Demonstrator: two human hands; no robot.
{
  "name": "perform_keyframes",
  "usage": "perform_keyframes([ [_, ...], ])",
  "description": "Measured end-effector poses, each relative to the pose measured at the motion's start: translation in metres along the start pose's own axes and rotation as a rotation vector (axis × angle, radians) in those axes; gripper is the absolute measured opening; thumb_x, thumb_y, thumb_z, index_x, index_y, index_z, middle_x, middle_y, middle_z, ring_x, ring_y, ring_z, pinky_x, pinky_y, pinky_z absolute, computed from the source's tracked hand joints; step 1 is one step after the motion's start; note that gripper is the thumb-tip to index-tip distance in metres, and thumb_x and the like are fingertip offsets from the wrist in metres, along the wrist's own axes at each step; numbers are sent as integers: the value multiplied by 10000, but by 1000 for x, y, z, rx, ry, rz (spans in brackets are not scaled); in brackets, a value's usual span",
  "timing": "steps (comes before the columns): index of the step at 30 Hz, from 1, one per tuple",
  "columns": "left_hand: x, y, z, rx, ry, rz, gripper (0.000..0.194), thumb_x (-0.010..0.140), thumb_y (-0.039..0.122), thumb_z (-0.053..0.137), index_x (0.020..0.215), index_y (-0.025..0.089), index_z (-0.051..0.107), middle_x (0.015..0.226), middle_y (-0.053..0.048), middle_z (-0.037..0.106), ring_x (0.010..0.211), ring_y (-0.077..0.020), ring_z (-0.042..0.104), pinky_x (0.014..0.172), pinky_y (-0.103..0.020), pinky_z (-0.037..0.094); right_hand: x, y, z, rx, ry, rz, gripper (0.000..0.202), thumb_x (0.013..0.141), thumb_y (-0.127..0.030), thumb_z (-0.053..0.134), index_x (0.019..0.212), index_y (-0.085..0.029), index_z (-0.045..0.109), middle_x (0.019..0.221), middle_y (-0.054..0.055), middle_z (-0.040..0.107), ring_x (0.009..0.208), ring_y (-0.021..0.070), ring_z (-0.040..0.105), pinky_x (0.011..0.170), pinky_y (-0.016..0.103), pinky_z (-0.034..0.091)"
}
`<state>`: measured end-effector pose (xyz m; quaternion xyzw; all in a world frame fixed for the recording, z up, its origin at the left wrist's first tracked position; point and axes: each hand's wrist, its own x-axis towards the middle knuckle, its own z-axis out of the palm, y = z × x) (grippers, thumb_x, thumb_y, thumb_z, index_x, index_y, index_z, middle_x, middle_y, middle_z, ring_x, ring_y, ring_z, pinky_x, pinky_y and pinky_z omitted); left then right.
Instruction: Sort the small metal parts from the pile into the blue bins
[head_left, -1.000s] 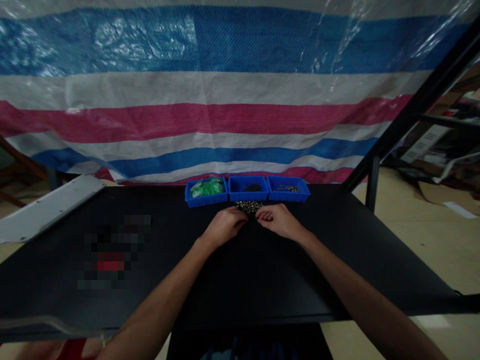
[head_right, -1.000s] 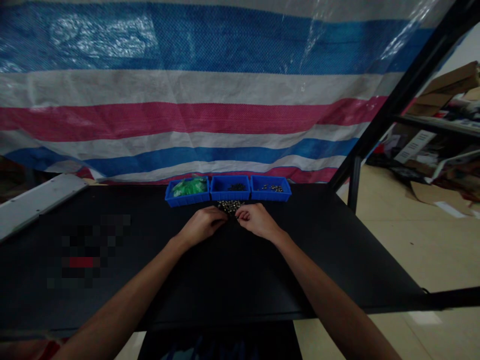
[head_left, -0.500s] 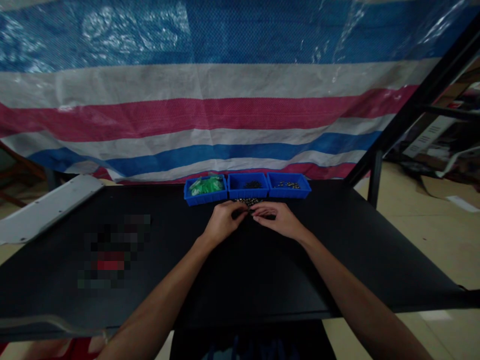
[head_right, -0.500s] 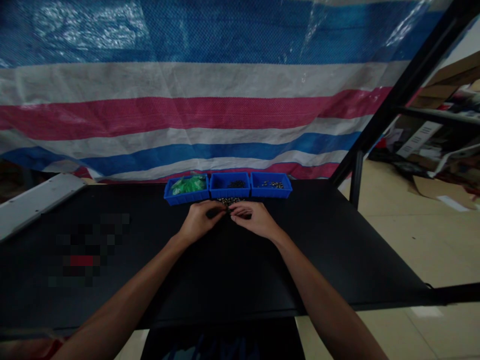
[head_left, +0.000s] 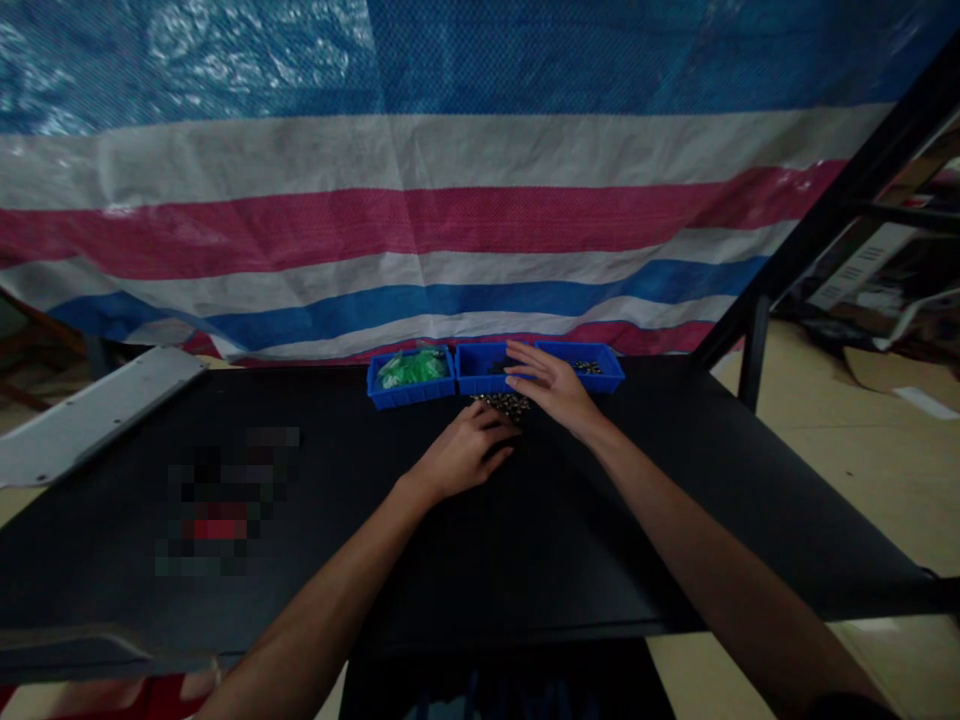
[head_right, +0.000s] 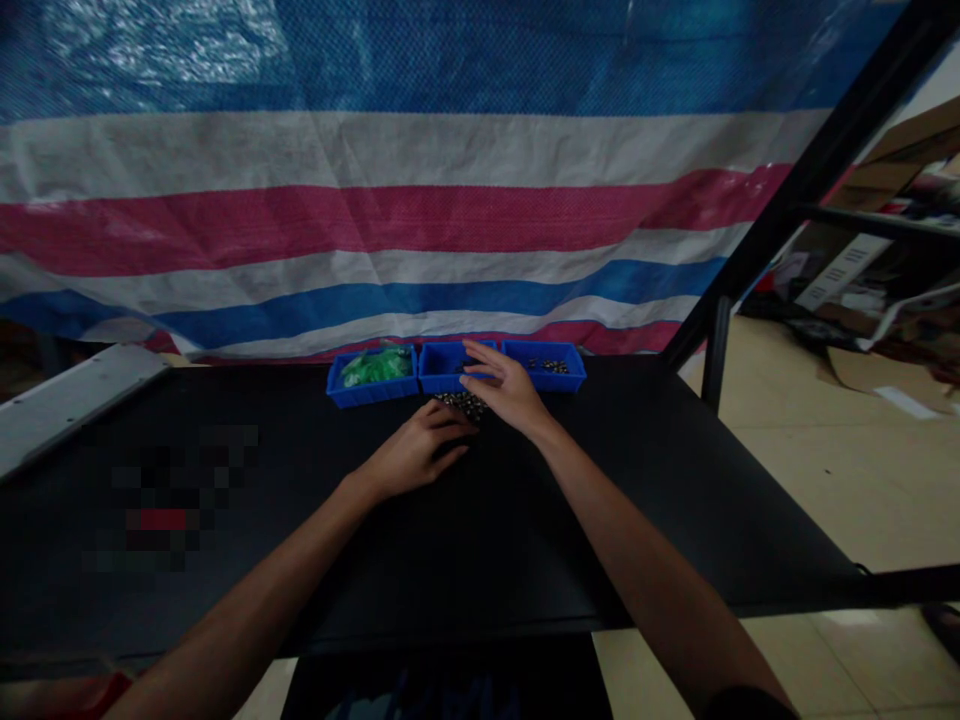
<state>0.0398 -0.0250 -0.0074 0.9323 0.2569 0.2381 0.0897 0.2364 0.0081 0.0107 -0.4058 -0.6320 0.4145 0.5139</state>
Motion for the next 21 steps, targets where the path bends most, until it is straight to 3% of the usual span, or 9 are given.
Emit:
perform_keyframes([
  [5, 6, 4, 16, 117, -59, -14, 146, 952, 190, 531, 982, 157, 670, 999, -83, 640, 969, -245, 526, 889, -395, 479, -2, 8, 0, 6, 94, 3, 548, 751, -294, 739, 1279, -241, 602, 1244, 104, 675, 934, 222, 716, 930, 436, 544],
  [9, 5, 0, 12, 68, 1, -18, 121, 956, 164, 518, 923, 159, 634, 936, -72, 643, 944, -231, 544, 878, -378, 484, -16, 19, -5, 25, 118, 54, 445, 771, -323, 719, 1201, -238, 639, 1136, 83, 723, 837, 203, 721, 812, 388, 576],
  [13, 1, -7, 2, -104, 197, -114, 70, 912, 122, 589, 938, 183, 613, 920, -42, 646, 907, -189, 598, 826, -318, 515, -23, 20, -9, -32, -5, 69, 270, 768, -318, 723, 1010, -199, 720, 897, 60, 755, 756, 186, 710, 803, 374, 571],
  [16, -1, -12, -4, -202, 325, -188, 99, 871, 125, 651, 934, 189, 609, 896, -21, 649, 833, -158, 634, 784, -291, 537, -26, 16, -7, -36, -165, 88, 260, 752, -300, 742, 988, -191, 741, 871, 57, 754, 754, 183, 715, 819, 376, 569],
  [21, -2, -12, -5, -293, 304, -201, 139, 841, 112, 674, 930, 184, 597, 889, -18, 668, 836, -154, 667, 790, -288, 549, -28, 13, 3, 51, -268, 134, 311, 712, -313, 786, 995, -187, 756, 850, 53, 759, 789, 187, 724, 837, 372, 564],
])
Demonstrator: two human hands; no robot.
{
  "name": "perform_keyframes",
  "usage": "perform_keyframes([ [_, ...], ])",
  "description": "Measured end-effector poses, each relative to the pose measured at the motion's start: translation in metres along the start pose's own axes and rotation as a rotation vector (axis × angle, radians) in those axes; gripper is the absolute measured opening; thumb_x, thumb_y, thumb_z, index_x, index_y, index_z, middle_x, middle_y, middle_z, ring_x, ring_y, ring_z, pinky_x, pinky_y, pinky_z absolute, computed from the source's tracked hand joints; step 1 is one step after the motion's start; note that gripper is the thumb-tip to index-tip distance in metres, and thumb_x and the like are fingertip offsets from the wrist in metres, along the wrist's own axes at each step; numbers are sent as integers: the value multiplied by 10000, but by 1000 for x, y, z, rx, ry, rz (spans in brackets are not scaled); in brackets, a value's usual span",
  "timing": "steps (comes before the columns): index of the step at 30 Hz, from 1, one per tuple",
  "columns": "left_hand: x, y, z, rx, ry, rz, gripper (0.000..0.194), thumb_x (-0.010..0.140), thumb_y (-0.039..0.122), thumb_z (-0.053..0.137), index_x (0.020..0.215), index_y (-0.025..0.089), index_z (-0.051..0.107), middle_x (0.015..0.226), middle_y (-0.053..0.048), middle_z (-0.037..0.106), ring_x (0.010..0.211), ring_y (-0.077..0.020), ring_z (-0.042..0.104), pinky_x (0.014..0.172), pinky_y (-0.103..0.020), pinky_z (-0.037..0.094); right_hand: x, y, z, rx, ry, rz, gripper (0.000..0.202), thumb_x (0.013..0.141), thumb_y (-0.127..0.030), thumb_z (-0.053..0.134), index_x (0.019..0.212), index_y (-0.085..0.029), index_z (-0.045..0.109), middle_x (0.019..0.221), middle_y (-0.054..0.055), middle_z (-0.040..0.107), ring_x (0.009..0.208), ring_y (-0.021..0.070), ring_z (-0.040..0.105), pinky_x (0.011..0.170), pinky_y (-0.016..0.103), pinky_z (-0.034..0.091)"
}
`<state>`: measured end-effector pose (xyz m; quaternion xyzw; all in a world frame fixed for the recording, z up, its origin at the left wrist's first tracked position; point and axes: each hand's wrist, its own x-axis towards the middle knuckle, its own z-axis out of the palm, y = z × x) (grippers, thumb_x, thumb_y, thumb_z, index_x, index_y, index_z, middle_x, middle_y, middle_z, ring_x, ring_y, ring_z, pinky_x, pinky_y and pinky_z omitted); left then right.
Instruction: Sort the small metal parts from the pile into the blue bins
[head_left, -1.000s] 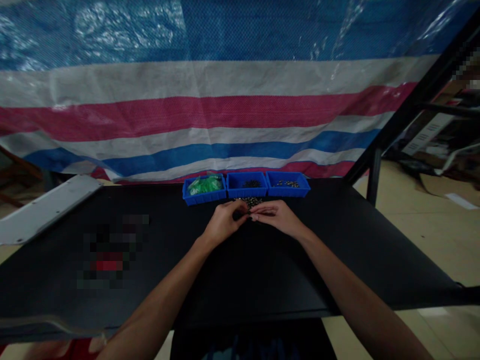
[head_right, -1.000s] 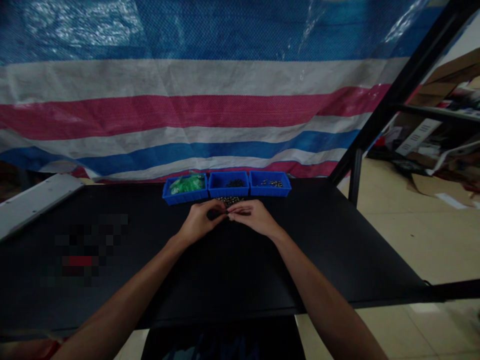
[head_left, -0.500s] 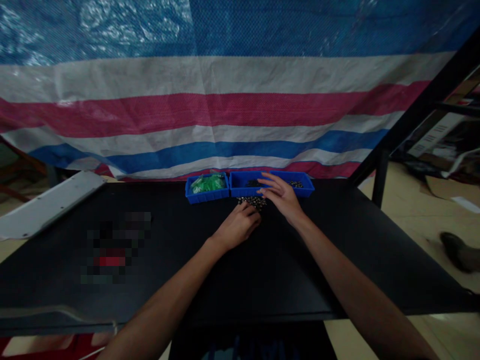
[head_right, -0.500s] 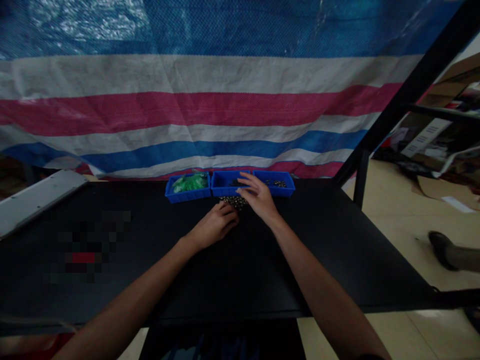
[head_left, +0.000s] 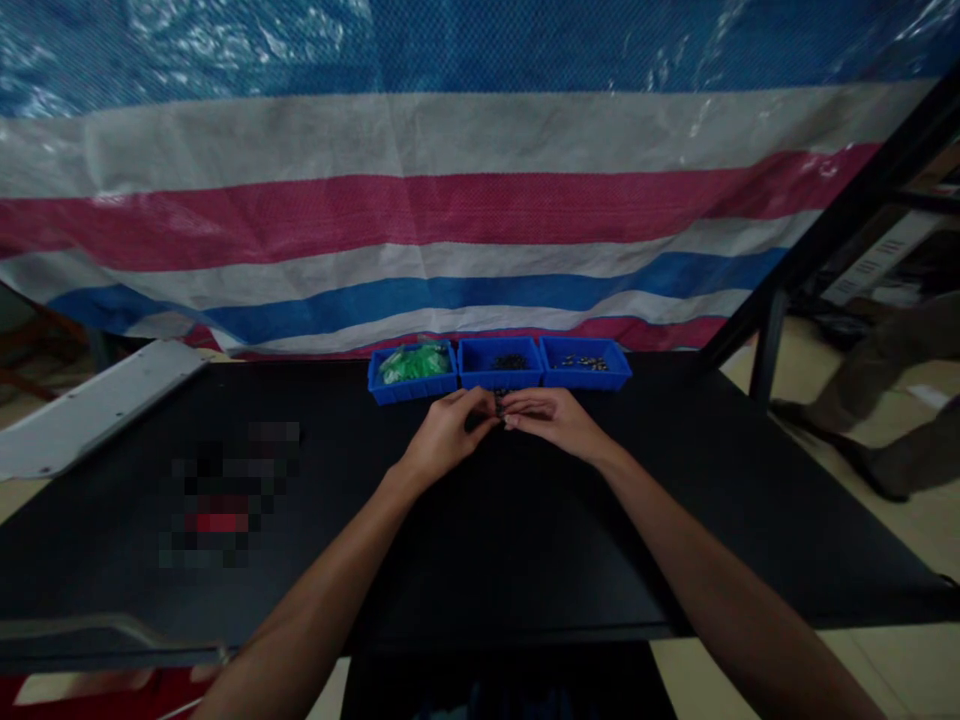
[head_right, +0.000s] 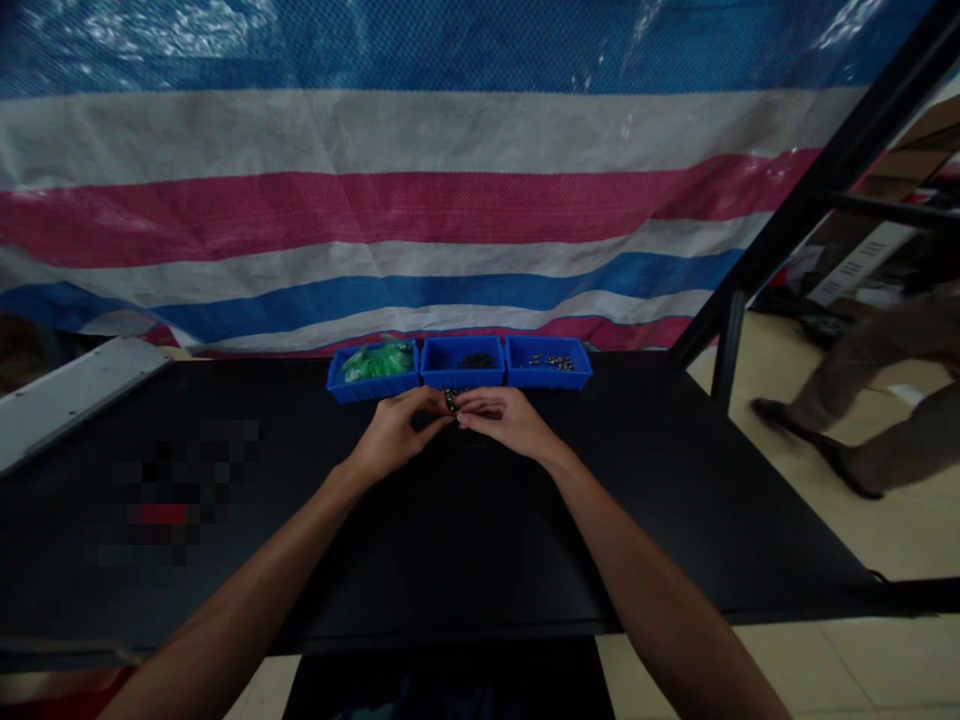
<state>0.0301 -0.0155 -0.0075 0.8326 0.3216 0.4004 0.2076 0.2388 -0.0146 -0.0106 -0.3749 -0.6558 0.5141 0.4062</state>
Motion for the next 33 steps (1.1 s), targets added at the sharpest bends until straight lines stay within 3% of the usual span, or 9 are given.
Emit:
perform_keyframes([
  [4, 0, 1, 0, -20, -91, -21, 135, 855, 126, 657, 959, 187, 597, 910, -22, 669, 839, -154, 671, 785, -285, 543, -1, 0, -1, -11, 5, 66, 248, 692, -329, 812, 882, -175, 772, 744, 39, 744, 694, 167, 707, 754, 336, 561],
  [8, 0, 2, -11, 42, -198, -10, 125, 867, 188, 657, 986, 185, 617, 910, -26, 673, 845, -164, 655, 777, -292, 520, -2, -3, -9, -22, -21, 153, 240, 672, -343, 828, 800, -151, 765, 665, 46, 727, 593, 146, 674, 623, 289, 536],
  [12, 0, 0, -26, 149, -410, 18, 167, 823, 226, 693, 985, 190, 678, 857, -28, 663, 781, -172, 631, 723, -293, 500, 1, -7, -6, 73, 158, 142, 282, 655, -400, 831, 760, -153, 745, 646, 37, 715, 529, 134, 642, 556, 281, 514],
  [15, -1, -5, -28, 169, -476, 24, 152, 809, 134, 637, 939, 180, 701, 878, -39, 645, 737, -153, 613, 671, -269, 488, 7, -7, 2, 157, 296, 80, 285, 643, -401, 834, 785, -174, 738, 704, 41, 736, 622, 161, 687, 642, 310, 552],
  [19, -1, -9, -23, 177, -475, 19, 142, 819, 76, 588, 846, 171, 690, 843, -36, 621, 723, -146, 596, 657, -260, 478, 11, -3, 4, 81, 409, -6, 253, 704, -393, 775, 847, -189, 735, 766, 53, 749, 685, 195, 710, 696, 357, 575],
  [22, 0, -9, -22, 190, -447, 28, 125, 857, 91, 577, 852, 168, 675, 874, -44, 631, 782, -163, 609, 714, -284, 488, 6, 1, -6, -213, 441, -44, 181, 730, -341, 735, 830, -190, 738, 727, 51, 732, 644, 199, 692, 654, 356, 572],
  [26, 2, -7, -22, 149, -350, -5, 114, 883, 93, 568, 887, 167, 654, 862, -33, 659, 778, -160, 624, 734, -285, 493, -2, -1, -15, -507, 266, -59, 138, 745, -258, 704, 864, -204, 748, 700, 31, 711, 623, 181, 662, 638, 341, 560],
  [30, 3, -3, -19, 72, -139, -39, 82, 879, 120, 602, 932, 172, 638, 862, -20, 683, 767, -150, 640, 720, -266, 495, -5, -8, -8, -318, 45, -68, 276, 753, -243, 705, 1025, -203, 729, 908, 60, 744, 793, 191, 706, 786, 367, 576],
  [33, 3, 2, -16, 19, -47, -31, 83, 867, 135, 629, 941, 173, 624, 831, -6, 677, 747, -137, 640, 710, -250, 495, -4, -11, 0, -116, -15, -22, 330, 735, -274, 753, 1055, -203, 719, 941, 63, 749, 869, 196, 721, 869, 385, 564],
])
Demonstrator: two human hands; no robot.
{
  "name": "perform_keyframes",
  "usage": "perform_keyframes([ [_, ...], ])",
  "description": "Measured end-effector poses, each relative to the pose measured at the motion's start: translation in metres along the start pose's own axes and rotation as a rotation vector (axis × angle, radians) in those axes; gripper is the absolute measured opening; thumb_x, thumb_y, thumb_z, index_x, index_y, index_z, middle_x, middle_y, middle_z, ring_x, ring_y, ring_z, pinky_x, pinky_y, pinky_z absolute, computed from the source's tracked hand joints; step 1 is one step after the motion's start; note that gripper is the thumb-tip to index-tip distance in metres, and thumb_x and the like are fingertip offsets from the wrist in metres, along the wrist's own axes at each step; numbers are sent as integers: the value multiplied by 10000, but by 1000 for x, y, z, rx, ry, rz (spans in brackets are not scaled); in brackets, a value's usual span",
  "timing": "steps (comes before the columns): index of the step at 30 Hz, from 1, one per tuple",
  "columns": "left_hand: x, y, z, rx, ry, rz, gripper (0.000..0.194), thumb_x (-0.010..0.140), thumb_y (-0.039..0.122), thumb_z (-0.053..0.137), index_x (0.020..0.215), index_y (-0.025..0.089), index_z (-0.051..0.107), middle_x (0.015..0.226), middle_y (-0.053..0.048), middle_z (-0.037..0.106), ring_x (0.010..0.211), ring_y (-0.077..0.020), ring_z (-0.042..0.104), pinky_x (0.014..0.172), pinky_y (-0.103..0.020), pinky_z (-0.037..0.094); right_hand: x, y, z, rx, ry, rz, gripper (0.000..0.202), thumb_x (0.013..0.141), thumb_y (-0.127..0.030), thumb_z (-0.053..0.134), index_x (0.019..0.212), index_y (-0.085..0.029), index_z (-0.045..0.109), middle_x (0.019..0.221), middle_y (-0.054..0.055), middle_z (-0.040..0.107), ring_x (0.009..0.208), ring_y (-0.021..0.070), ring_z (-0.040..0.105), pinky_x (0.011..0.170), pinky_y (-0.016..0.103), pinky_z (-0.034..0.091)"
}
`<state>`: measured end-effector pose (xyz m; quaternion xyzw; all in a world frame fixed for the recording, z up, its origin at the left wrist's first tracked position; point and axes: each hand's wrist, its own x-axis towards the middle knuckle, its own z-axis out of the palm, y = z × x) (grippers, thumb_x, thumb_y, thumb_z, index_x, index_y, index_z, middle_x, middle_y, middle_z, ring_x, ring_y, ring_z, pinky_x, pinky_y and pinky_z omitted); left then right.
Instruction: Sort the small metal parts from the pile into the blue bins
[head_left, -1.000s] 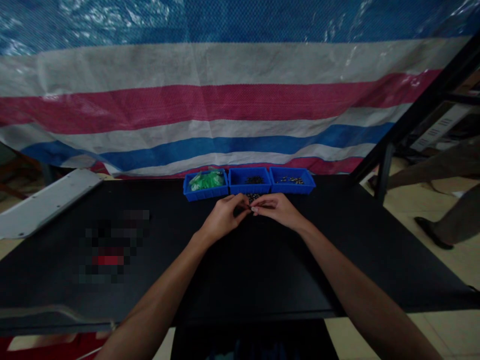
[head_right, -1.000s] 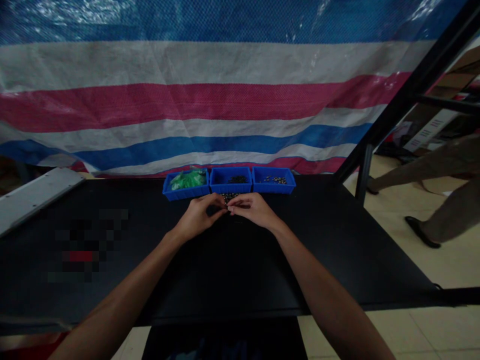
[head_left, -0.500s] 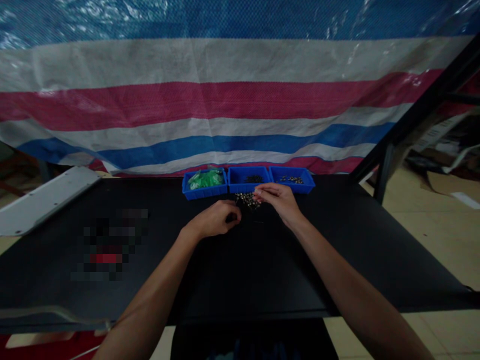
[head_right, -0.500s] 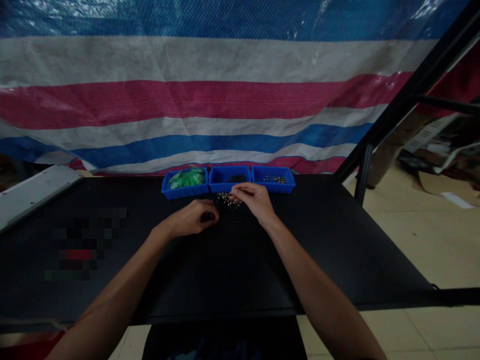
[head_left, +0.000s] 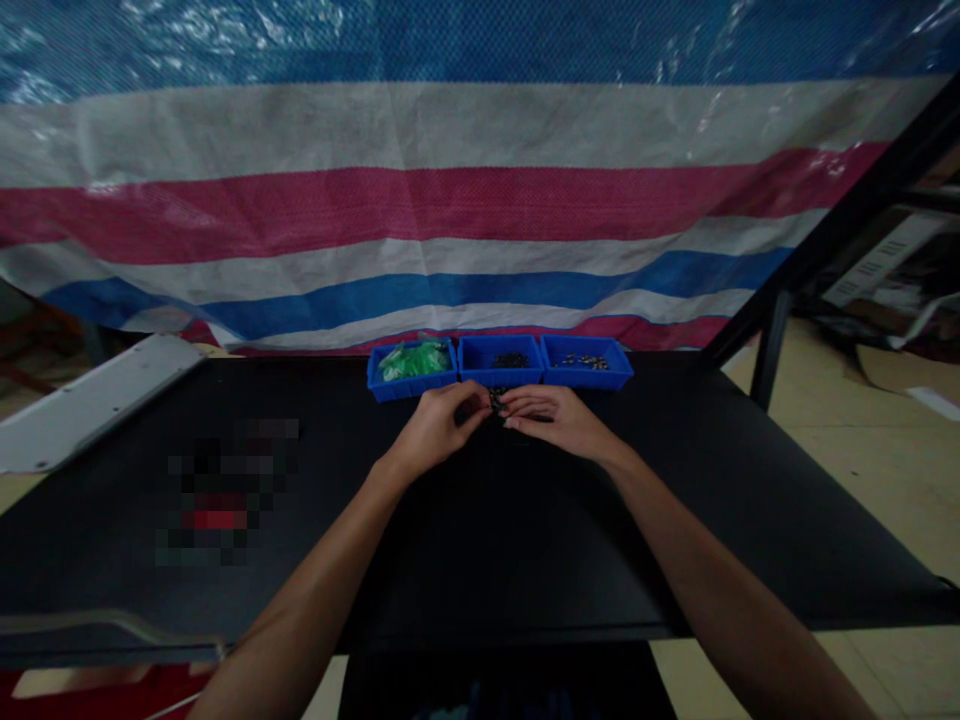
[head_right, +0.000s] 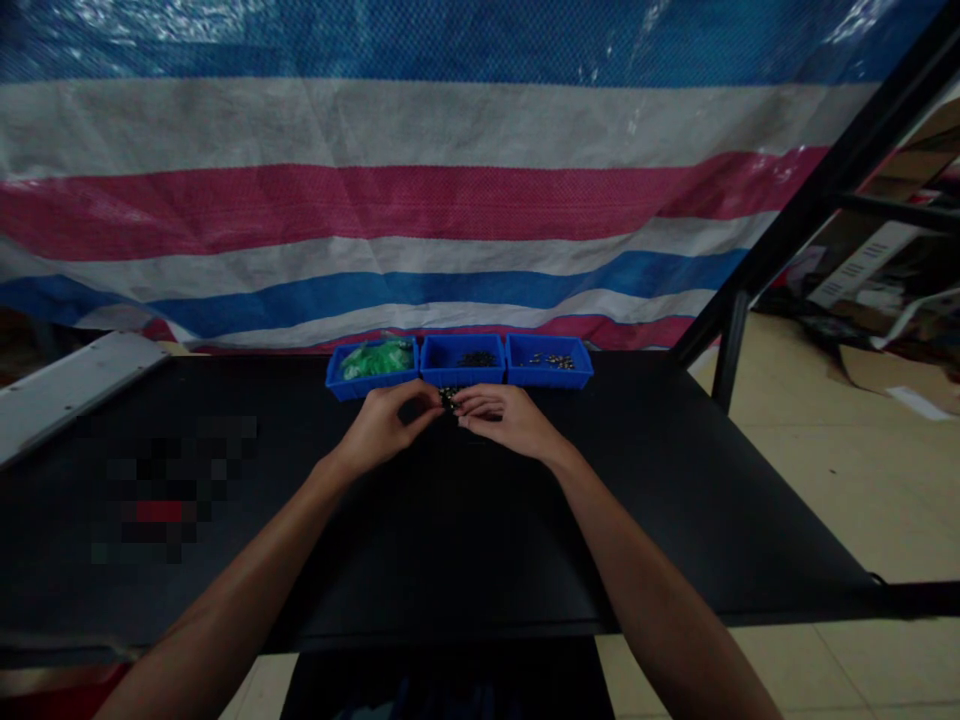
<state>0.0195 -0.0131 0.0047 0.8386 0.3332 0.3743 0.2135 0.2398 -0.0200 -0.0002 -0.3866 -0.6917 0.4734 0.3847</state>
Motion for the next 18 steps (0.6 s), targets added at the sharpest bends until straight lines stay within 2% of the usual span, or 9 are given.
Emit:
perform_keyframes([
  [3, 0, 3, 2, -37, 2, 10, 59, 875, 148, 619, 928, 174, 617, 819, -3, 668, 741, -131, 636, 711, -248, 499, 1, 0, 2, 116, -19, 60, 301, 722, -309, 782, 994, -189, 735, 865, 56, 755, 807, 191, 730, 830, 375, 575],
  [5, 0, 3, 3, -22, -43, 6, 49, 881, 173, 615, 930, 176, 618, 832, -12, 667, 746, -139, 633, 715, -261, 504, 1, 2, 1, 125, -14, 102, 258, 717, -325, 791, 922, -173, 749, 771, 47, 745, 709, 181, 721, 763, 363, 582],
  [7, -1, 1, 2, 58, -109, -9, 63, 872, 198, 627, 932, 177, 628, 848, -26, 664, 762, -159, 631, 721, -284, 506, 3, 3, 1, 129, 55, 116, 245, 706, -334, 802, 876, -165, 753, 726, 44, 736, 668, 180, 711, 741, 365, 584],
  [8, -2, -1, 2, 111, -142, -22, 76, 859, 205, 639, 930, 177, 635, 856, -35, 662, 769, -171, 629, 720, -297, 506, 4, 4, 1, 141, 116, 104, 261, 704, -335, 805, 899, -169, 752, 766, 52, 748, 704, 188, 719, 772, 376, 584],
  [10, -4, -6, 2, 209, -194, -60, 94, 827, 208, 663, 912, 172, 645, 869, -54, 655, 773, -192, 626, 707, -315, 506, 7, 4, 3, 184, 246, 42, 368, 710, -320, 802, 1051, -202, 730, 1007, 81, 759, 890, 216, 731, 892, 407, 563],
  [13, -6, -12, 4, 281, -229, -111, 47, 809, 184, 654, 853, 169, 643, 859, -62, 638, 749, -195, 616, 668, -311, 501, 10, 3, 7, 225, 331, -57, 622, 745, -277, 771, 1333, -298, 572, 1404, 82, 579, 1161, 244, 648, 1029, 434, 499],
  [15, -6, -14, 5, 302, -240, -128, 27, 825, 156, 620, 832, 172, 640, 844, -55, 628, 745, -189, 612, 666, -304, 497, 9, 2, 9, 227, 320, -77, 687, 768, -254, 748, 1402, -330, 494, 1466, 74, 516, 1198, 249, 626, 1059, 443, 479],
  [18, -5, -15, 6, 328, -247, -153, 60, 848, 137, 597, 845, 176, 643, 853, -53, 631, 768, -194, 616, 685, -307, 497, 7, 1, 9, 221, 303, -50, 655, 782, -243, 733, 1388, -328, 501, 1420, 72, 561, 1121, 241, 668, 1058, 450, 480],
])
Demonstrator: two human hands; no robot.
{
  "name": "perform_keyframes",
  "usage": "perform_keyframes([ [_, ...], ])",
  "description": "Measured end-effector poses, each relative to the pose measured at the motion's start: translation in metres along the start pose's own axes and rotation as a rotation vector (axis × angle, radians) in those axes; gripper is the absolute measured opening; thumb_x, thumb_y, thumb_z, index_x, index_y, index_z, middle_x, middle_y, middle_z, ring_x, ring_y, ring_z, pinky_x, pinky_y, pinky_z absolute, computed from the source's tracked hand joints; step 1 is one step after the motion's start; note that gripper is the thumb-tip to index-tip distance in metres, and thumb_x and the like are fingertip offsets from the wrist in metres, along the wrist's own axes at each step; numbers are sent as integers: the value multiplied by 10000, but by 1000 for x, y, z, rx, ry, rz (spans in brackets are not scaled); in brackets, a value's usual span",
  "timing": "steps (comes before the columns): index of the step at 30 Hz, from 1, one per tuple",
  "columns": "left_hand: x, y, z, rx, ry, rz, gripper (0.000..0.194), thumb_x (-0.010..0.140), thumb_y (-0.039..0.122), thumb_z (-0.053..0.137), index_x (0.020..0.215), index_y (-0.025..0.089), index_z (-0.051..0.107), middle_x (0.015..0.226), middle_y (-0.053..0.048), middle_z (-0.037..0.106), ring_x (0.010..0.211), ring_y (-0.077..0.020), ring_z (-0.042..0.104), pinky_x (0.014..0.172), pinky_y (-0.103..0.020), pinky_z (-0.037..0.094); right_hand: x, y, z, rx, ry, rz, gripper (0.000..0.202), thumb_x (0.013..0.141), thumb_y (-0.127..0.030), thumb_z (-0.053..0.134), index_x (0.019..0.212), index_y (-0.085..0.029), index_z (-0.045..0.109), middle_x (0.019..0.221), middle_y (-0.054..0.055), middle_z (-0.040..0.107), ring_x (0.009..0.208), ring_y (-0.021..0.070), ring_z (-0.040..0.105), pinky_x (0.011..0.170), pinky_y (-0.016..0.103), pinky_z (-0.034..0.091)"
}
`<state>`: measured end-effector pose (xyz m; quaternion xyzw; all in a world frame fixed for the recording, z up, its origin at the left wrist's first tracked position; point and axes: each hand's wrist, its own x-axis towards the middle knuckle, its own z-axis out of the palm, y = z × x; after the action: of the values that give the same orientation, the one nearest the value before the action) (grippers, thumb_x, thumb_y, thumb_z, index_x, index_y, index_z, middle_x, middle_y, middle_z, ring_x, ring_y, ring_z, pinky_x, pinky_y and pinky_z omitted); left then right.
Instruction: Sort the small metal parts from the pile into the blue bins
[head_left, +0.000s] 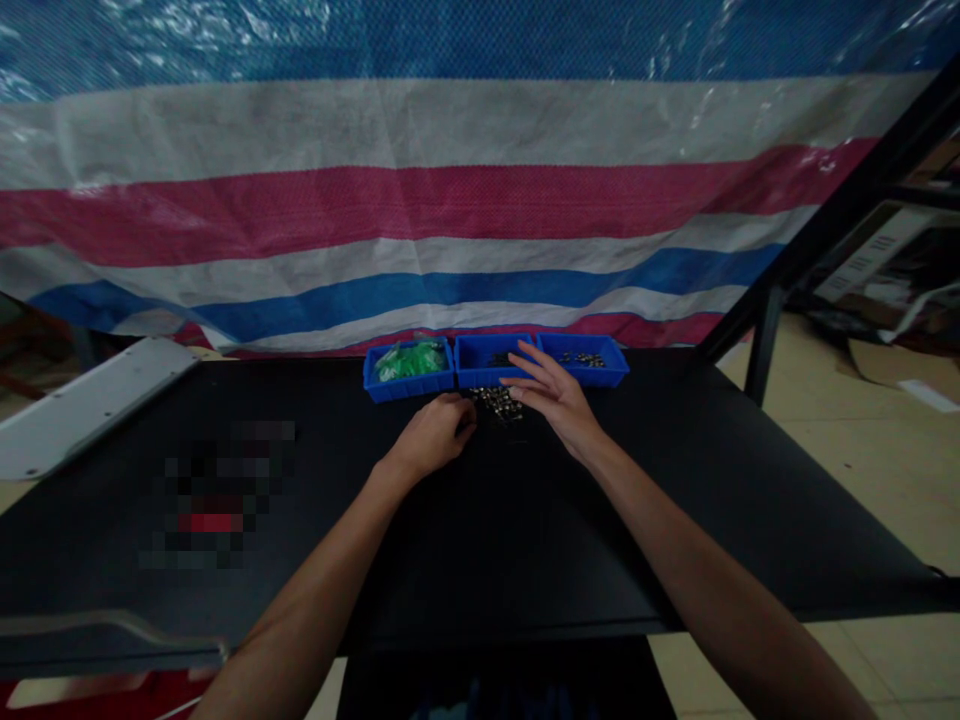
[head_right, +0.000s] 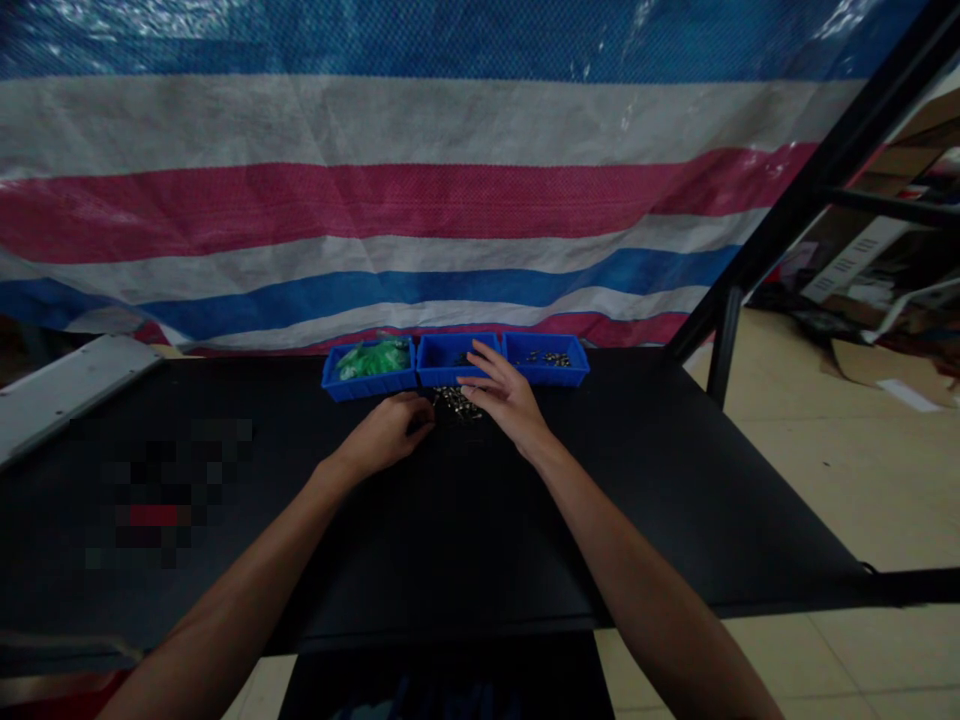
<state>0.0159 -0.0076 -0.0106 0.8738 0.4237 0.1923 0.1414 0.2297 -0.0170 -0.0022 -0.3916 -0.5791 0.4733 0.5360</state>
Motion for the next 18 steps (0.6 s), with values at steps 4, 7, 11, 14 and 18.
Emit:
perform_keyframes([
  [4, 1, -1, 0, -8, 11, -14, 89, 876, 129, 579, 847, 173, 651, 871, -65, 653, 802, -207, 627, 725, -327, 505, -1, 1, -3, 10, -16, 57, 566, 771, -262, 739, 1310, -279, 567, 1312, 92, 642, 947, 220, 722, 906, 410, 563],
  [7, 1, -2, 0, -11, 28, 0, 103, 892, 130, 564, 854, 172, 650, 876, -67, 659, 807, -203, 632, 744, -330, 514, 1, 4, -5, -2, -14, 66, 504, 765, -293, 743, 1249, -253, 609, 1201, 90, 701, 848, 198, 725, 791, 370, 583],
  [11, 2, -1, 0, -6, 63, 15, 88, 917, 162, 550, 881, 167, 630, 899, -69, 646, 817, -197, 627, 756, -332, 519, 2, 9, -9, -106, -20, 26, 344, 781, -322, 725, 1108, -223, 688, 1011, 66, 751, 798, 184, 717, 785, 367, 581],
  [14, 3, 3, -4, -48, 109, 65, 83, 933, 174, 544, 897, 167, 618, 893, -59, 635, 823, -193, 616, 769, -334, 515, 1, 11, -10, -244, -84, -15, 297, 770, -302, 734, 1057, -230, 721, 927, 50, 757, 831, 197, 720, 848, 395, 574],
  [18, 4, 11, -7, -116, 150, 121, 78, 934, 157, 548, 917, 170, 623, 903, -57, 637, 844, -196, 608, 780, -334, 504, -3, 9, -5, -250, -207, 21, 297, 747, -297, 755, 1035, -224, 741, 928, 52, 763, 859, 204, 729, 877, 395, 568],
])
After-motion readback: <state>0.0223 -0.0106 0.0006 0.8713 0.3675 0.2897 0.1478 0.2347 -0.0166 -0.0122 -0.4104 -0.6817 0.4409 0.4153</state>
